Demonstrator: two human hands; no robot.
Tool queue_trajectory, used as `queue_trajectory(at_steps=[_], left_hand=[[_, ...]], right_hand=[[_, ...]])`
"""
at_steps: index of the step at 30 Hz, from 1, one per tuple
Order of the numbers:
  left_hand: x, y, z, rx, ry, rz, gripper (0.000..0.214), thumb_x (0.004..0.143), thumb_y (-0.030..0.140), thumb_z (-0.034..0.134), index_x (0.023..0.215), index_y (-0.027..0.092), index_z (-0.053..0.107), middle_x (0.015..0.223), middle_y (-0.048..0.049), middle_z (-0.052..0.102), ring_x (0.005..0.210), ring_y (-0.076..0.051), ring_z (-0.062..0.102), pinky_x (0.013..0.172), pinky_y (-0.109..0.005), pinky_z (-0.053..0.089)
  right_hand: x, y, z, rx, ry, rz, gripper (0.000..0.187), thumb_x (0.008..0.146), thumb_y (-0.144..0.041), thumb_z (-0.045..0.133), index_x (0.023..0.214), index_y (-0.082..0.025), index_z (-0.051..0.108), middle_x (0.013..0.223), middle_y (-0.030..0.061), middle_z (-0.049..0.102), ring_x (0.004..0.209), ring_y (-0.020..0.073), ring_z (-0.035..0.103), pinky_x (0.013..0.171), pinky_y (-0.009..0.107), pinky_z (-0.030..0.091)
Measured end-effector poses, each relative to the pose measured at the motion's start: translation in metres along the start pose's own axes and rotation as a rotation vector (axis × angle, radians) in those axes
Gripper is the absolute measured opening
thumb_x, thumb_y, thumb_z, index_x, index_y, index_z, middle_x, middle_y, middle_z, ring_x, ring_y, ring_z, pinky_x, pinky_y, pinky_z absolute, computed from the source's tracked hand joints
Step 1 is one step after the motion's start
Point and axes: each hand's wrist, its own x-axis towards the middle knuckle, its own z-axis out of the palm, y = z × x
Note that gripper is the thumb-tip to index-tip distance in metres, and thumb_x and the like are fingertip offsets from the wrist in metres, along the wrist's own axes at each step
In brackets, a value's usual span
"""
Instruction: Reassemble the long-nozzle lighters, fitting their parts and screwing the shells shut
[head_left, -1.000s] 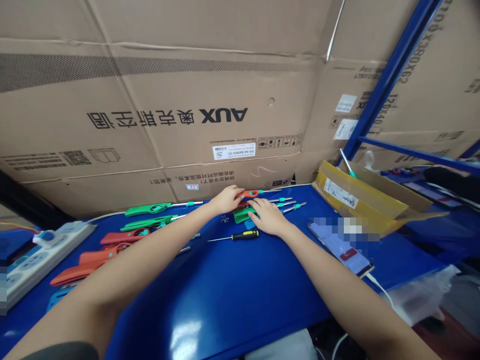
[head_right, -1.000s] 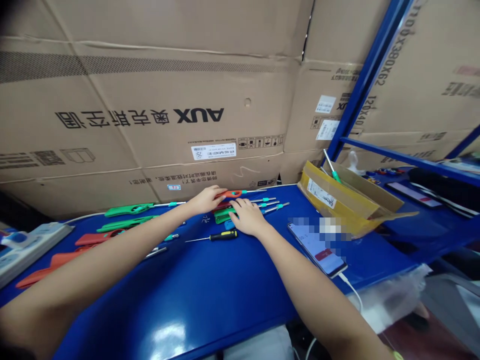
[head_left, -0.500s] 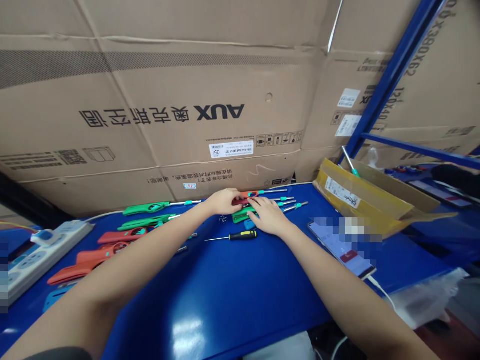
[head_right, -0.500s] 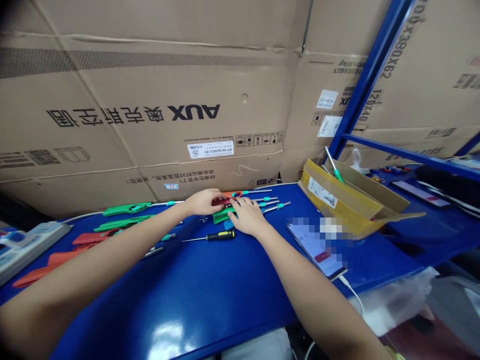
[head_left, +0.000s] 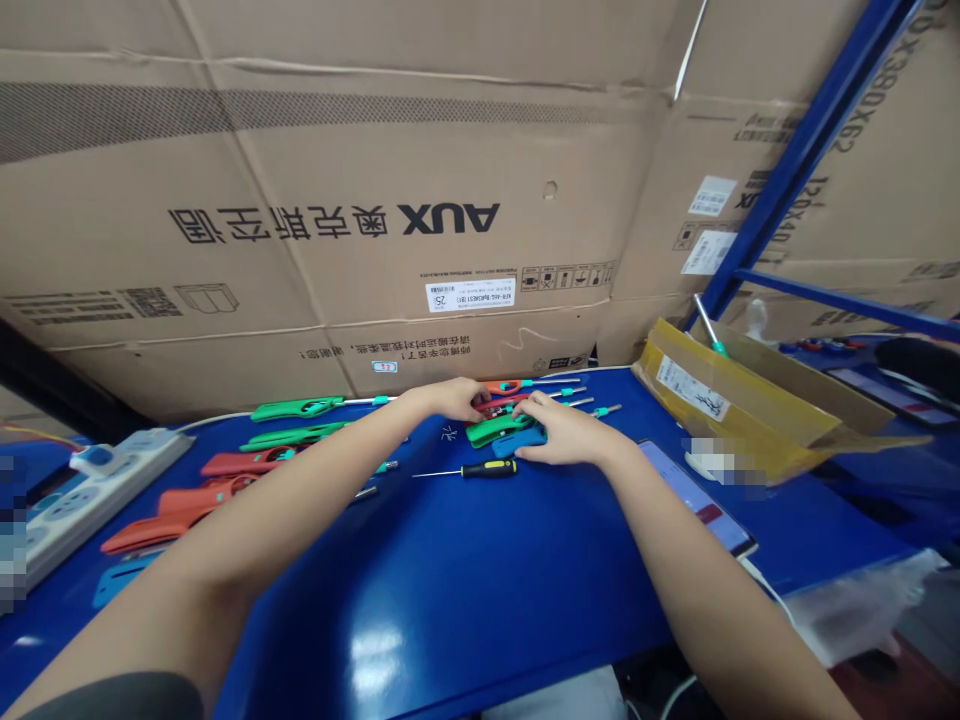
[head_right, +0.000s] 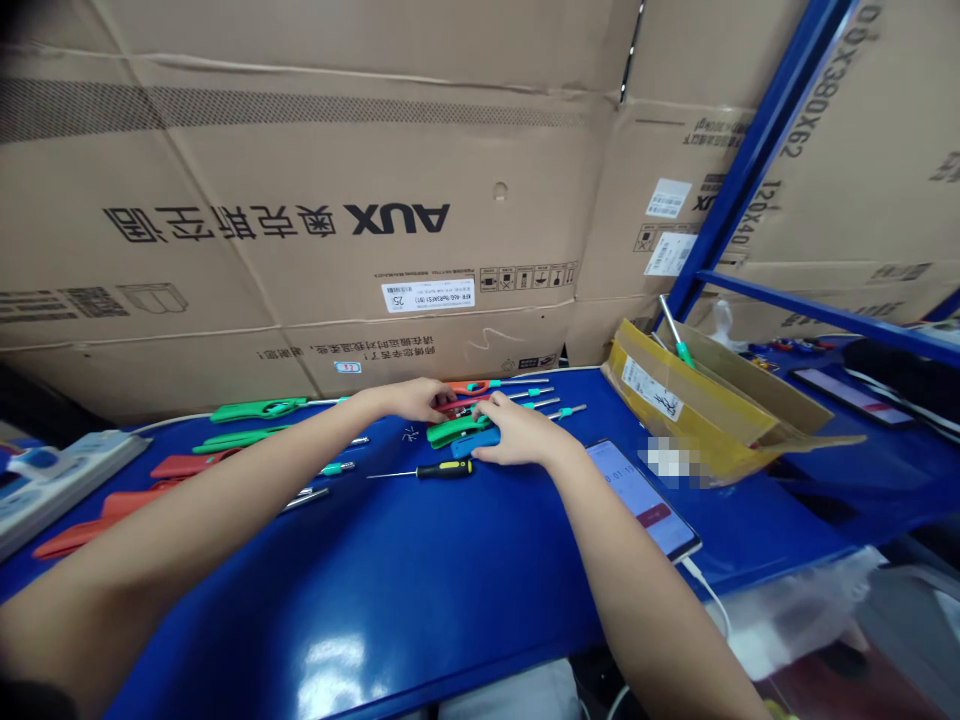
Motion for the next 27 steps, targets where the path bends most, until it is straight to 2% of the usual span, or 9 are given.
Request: queue_trajectory(at_steps=[3,7,16,21,24,27], left_hand=[[0.003,0.007,-0.001,0.020,-0.035,-0.049,0.037,0.099,0.037,0.064,0.130,0.016,0.061,0.129,-0.0107,0.063,0.111,-0.025,0.066,0.093,-0.046,0.059],[0.006,0.015,0.001,0.048,-0.016,-0.086,0.038,0.099,0.037,0.064,0.130,0.016,0.060,0.130,-0.0110,0.063,0.111,-0.025,0.066,0.093,-0.046,0.059],[-0.006,0.011,0.014,0.063,0.187,-0.111,0.038,0.099,0.037,0.064,0.131,0.016,0.060,0.130,-0.0113,0.063,0.111,-0.025,0.066,0.093,-0.046,0.059],[-0.031,0.001,0.009,0.060,0.326,-0.110,0.038,0.100,0.037,0.064,0.131,0.016,0.060,0.130,-0.0113,0.063,0.111,-0.025,0.066,0.093,-0.046,0.059],[-0.057,-0.005,0.005,0.052,0.378,-0.131,0.037,0.100,0.038,0.063,0.130,0.017,0.060,0.128,-0.0110,0.064,0.109,-0.024,0.066,0.092,-0.045,0.059],[-0.090,-0.007,0.005,0.028,0.416,-0.144,0.036,0.101,0.041,0.058,0.130,0.019,0.059,0.113,-0.0084,0.070,0.096,-0.024,0.068,0.084,-0.040,0.057]], right_hand=[[0.002,0.004,0.002,0.020,-0.042,0.009,0.047,0.077,-0.040,0.082,0.116,-0.023,0.063,0.122,0.0077,0.060,0.100,0.0243,0.065,0.077,0.031,0.050],[0.005,0.009,0.005,0.020,-0.056,0.027,0.045,0.078,-0.037,0.082,0.116,-0.023,0.063,0.125,0.0076,0.059,0.103,0.0250,0.065,0.077,0.031,0.049],[0.006,0.010,0.005,-0.009,-0.049,0.046,0.037,0.085,-0.038,0.076,0.117,-0.026,0.061,0.126,0.0061,0.063,0.101,0.0242,0.066,0.072,0.031,0.047],[0.006,0.012,0.009,-0.038,-0.026,0.052,0.037,0.090,-0.035,0.072,0.122,-0.022,0.061,0.123,0.0084,0.064,0.100,0.0248,0.066,0.078,0.035,0.049],[0.007,0.014,0.011,-0.042,0.010,0.036,0.036,0.088,-0.031,0.074,0.121,-0.022,0.062,0.123,0.0091,0.065,0.103,0.0252,0.066,0.079,0.034,0.050],[0.007,0.012,0.010,-0.036,0.084,0.018,0.030,0.087,-0.031,0.074,0.115,-0.022,0.065,0.125,0.0092,0.064,0.097,0.0240,0.067,0.072,0.032,0.048]])
